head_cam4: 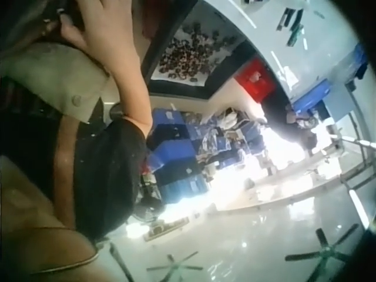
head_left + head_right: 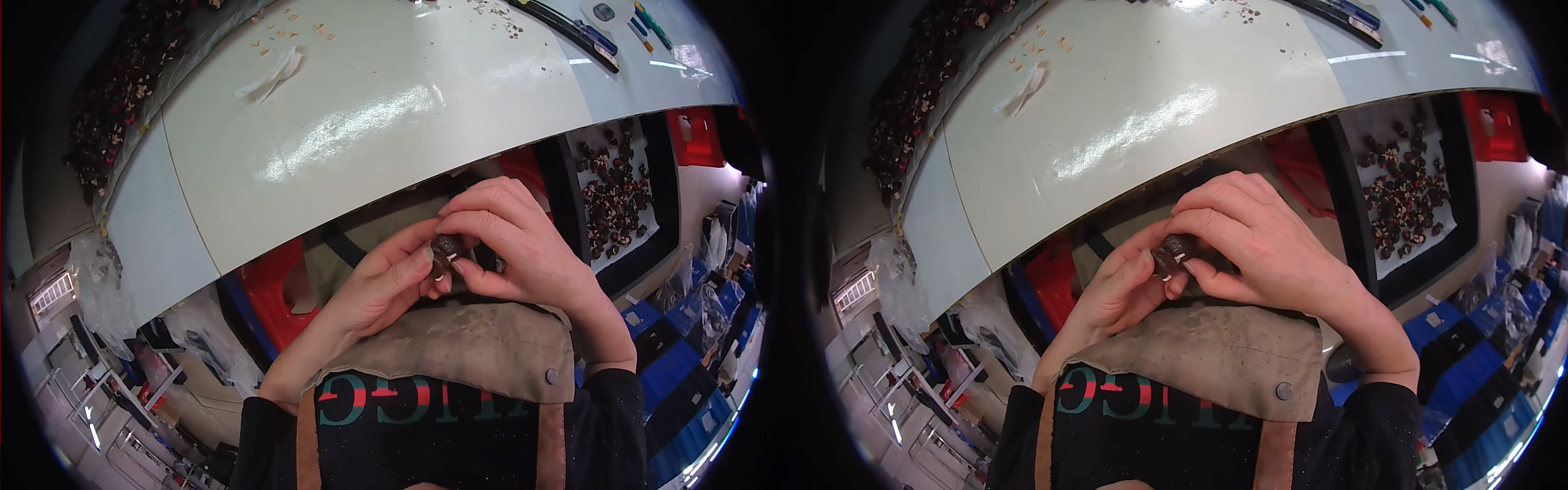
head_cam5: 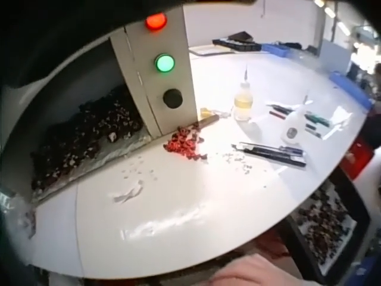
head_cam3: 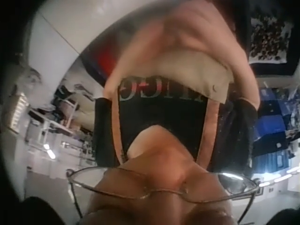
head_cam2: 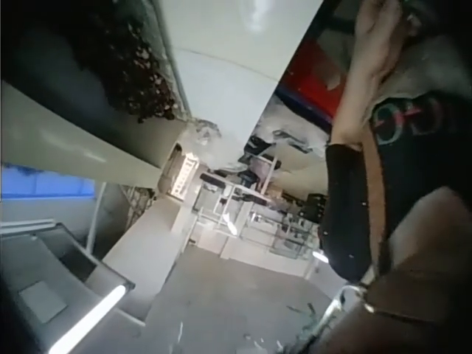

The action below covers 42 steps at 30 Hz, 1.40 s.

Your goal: Assembling and gluing small toy character figures at a factory workbench.

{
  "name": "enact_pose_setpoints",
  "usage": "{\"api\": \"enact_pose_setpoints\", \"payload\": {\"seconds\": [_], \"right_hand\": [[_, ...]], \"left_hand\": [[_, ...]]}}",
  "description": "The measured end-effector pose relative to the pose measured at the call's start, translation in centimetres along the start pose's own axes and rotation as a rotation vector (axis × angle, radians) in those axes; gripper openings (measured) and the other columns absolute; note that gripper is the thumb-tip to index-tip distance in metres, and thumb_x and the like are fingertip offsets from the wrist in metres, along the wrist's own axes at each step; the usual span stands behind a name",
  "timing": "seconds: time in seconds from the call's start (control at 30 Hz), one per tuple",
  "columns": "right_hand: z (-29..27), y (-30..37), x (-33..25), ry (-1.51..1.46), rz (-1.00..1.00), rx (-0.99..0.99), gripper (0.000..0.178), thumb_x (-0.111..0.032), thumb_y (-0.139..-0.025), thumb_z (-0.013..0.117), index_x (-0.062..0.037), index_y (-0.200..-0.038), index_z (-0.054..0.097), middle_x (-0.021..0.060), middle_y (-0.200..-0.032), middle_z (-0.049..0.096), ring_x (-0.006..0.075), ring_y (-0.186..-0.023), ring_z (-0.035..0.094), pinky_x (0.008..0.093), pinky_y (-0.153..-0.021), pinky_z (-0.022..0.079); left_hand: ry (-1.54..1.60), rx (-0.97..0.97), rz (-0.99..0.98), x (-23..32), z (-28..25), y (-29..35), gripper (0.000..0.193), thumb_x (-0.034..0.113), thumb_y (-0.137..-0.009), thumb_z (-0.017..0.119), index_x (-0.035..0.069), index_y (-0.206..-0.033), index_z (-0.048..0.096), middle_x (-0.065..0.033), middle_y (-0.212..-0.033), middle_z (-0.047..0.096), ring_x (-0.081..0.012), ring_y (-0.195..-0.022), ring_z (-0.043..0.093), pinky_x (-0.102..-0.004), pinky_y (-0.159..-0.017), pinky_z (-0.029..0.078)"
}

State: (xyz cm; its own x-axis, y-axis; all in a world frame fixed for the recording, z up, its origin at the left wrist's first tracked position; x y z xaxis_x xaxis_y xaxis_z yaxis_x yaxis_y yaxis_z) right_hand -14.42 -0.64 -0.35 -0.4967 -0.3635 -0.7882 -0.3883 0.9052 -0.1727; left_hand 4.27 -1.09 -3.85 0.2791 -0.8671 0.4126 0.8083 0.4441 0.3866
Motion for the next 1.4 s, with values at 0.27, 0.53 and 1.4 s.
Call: {"api": "enact_pose_setpoints", "payload": {"seconds": [0.27, 0.53, 1.4], "right_hand": [[0.2, 0.0, -0.3, 0.148, -0.044, 0.021, 0.043, -0.023, -0.07, 0.074, -0.0067, -0.107, 0.06, 0.0075, -0.104, 0.058, 0.027, -0.098, 0.054, 0.038, -0.085, 0.042], [1.0, -0.3, -0.6, 0.096, -0.119, 0.015, 0.041, -0.021, -0.069, 0.074, -0.0039, -0.104, 0.06, 0.0083, -0.101, 0.058, 0.0261, -0.093, 0.056, 0.0368, -0.08, 0.046], [-10.2, 2.1, 1.0, 0.047, 0.064, 0.731, 0.029, -0.015, -0.09, 0.044, 0.003, -0.11, 0.052, 0.0117, -0.106, 0.055, 0.0166, -0.089, 0.052, 0.0288, -0.084, 0.042]], "left_hand": [[0.067, 0.073, 0.039, -0.6, 0.5, -0.2, 0.05, 0.035, -0.095, 0.05, 0.002, -0.131, 0.04, -0.0076, -0.121, 0.05, -0.0124, -0.106, 0.05, -0.0297, -0.094, 0.04], [0.092, -0.009, 0.051, -1.1, -0.2, 0.2, 0.051, 0.036, -0.095, 0.047, -0.001, -0.131, 0.041, -0.0089, -0.124, 0.05, -0.0171, -0.116, 0.047, -0.0346, -0.102, 0.036], [0.097, -0.051, 0.044, 0.8, 0.7, 1.0, 0.044, 0.018, -0.09, 0.057, 0.003, -0.129, 0.044, -0.0123, -0.128, 0.05, -0.0124, -0.111, 0.05, -0.0285, -0.097, 0.04]]}}
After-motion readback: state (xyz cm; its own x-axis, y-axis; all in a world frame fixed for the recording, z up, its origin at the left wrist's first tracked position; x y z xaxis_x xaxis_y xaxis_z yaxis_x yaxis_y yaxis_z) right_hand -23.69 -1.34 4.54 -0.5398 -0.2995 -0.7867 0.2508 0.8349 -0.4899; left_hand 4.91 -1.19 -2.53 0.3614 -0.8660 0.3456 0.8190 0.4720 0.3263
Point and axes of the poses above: each hand's wrist, its own y-axis away from the middle knuckle, its own z-axis out of the palm, x = y × z, the point moved 2 cm from there along -y, towards the middle knuckle
